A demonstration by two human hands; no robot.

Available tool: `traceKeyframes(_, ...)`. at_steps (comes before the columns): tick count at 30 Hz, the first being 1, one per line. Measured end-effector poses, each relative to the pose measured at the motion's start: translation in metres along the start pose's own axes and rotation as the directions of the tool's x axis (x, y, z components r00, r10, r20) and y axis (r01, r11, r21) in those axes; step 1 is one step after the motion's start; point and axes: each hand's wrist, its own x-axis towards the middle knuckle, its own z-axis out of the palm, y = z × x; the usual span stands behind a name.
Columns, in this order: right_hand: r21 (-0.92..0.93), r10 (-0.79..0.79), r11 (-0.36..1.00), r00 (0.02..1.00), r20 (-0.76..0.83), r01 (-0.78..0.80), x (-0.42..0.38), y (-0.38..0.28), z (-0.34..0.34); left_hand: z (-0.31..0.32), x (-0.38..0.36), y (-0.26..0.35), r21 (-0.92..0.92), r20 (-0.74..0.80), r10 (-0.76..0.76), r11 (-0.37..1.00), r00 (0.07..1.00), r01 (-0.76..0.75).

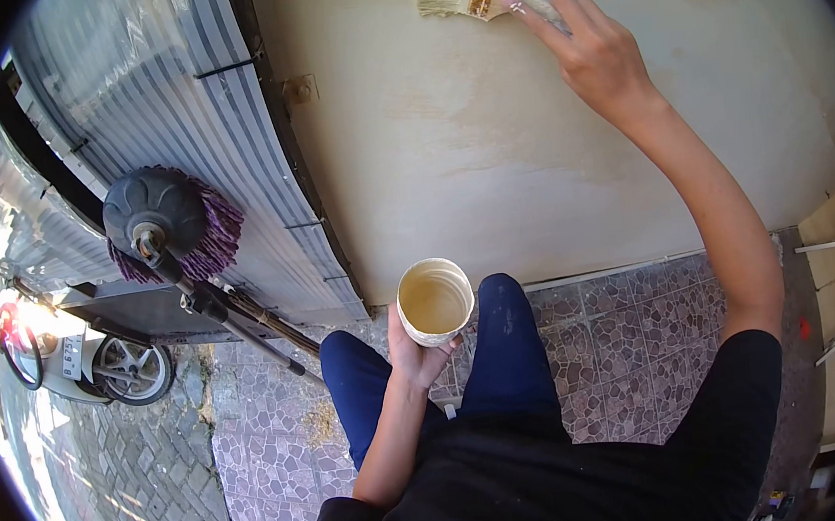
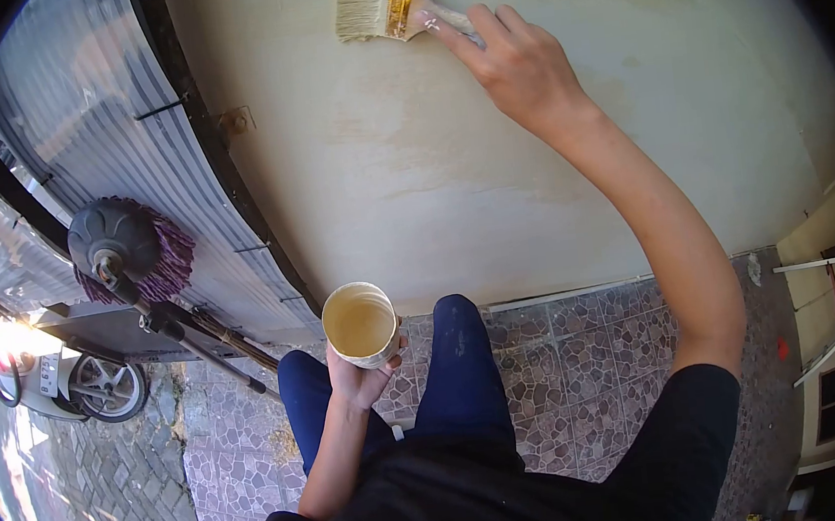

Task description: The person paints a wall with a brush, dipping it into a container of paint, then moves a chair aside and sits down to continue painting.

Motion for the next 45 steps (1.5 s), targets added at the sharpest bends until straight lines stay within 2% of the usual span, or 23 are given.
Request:
traceKeyframes(2,-0.030,0.056,0.998,0.995,0.086,-0.053,-0.021,0.010,-0.009,0.002,0.001,-0.002,0.002,0.000,-0.011,1.000,1.000,0.011)
traceKeyframes(9,-0.123,0.192,0.978,0.956,0.222,-0.168,-0.106,0.052,-0.035,0.011,0.005,-0.014,-0.013,0.037,-0.050,0.999,0.998,0.050)
traceKeyframes(11,-0.195,0.335,0.939,0.885,0.324,-0.284,-0.129,0.061,-0.047,0.010,0.005,-0.018,-0.011,0.023,-0.048,0.999,0.999,0.048)
traceKeyframes(14,-0.176,0.274,0.955,0.936,0.222,-0.237,-0.150,0.072,-0.064,0.011,0.001,-0.022,-0.006,0.007,-0.047,0.999,0.999,0.047)
traceKeyframes(17,-0.085,0.224,0.973,0.970,0.099,-0.216,-0.124,0.047,-0.076,0.014,-0.002,-0.023,-0.015,0.009,-0.057,0.998,0.998,0.057)
traceKeyframes(18,-0.081,0.225,0.973,0.970,0.095,-0.218,-0.107,0.035,-0.075,0.021,-0.004,-0.022,0.052,-0.026,-0.056,0.997,0.998,0.058)
traceKeyframes(20,0.064,0.136,0.989,0.991,0.000,-0.136,-0.061,0.002,-0.071,0.027,-0.006,-0.020,0.124,-0.076,-0.052,0.990,0.996,0.061)
traceKeyframes(24,0.129,-0.048,0.989,0.986,-0.161,0.069,0.032,-0.056,-0.038,0.026,-0.012,-0.013,0.117,-0.090,-0.015,0.993,0.996,0.025)
traceKeyframes(26,0.137,-0.042,0.988,0.982,-0.182,0.068,0.071,-0.078,-0.025,0.013,-0.014,-0.012,0.005,-0.020,-0.011,1.000,1.000,0.011)
traceKeyframes(28,0.144,-0.032,0.988,0.980,-0.196,0.061,0.085,-0.078,-0.013,0.008,-0.015,-0.009,-0.003,-0.022,0.002,1.000,1.000,-0.002)
traceKeyframes(30,0.097,0.020,0.995,0.997,-0.081,-0.012,0.089,-0.075,-0.001,0.005,-0.017,-0.007,-0.006,-0.024,0.004,1.000,1.000,-0.005)
traceKeyframes(33,0.108,0.060,0.993,0.998,-0.030,-0.056,0.059,-0.053,0.003,0.013,-0.016,-0.003,-0.013,-0.013,0.014,1.000,1.000,-0.014)
traceKeyframes(35,0.119,0.089,0.989,0.996,-0.018,-0.086,0.034,-0.035,-0.001,0.025,-0.018,-0.003,0.100,-0.116,0.025,0.995,0.993,-0.014)
traceKeyframes(36,0.135,0.126,0.983,0.992,0.007,-0.126,0.018,-0.027,-0.004,-0.002,-0.013,-0.003,0.002,0.007,0.000,1.000,1.000,0.000)
traceKeyframes(45,-0.042,0.371,0.928,0.908,0.197,-0.370,-0.125,0.048,-0.031,0.004,-0.008,-0.017,-0.014,0.002,-0.050,0.999,0.999,0.050)
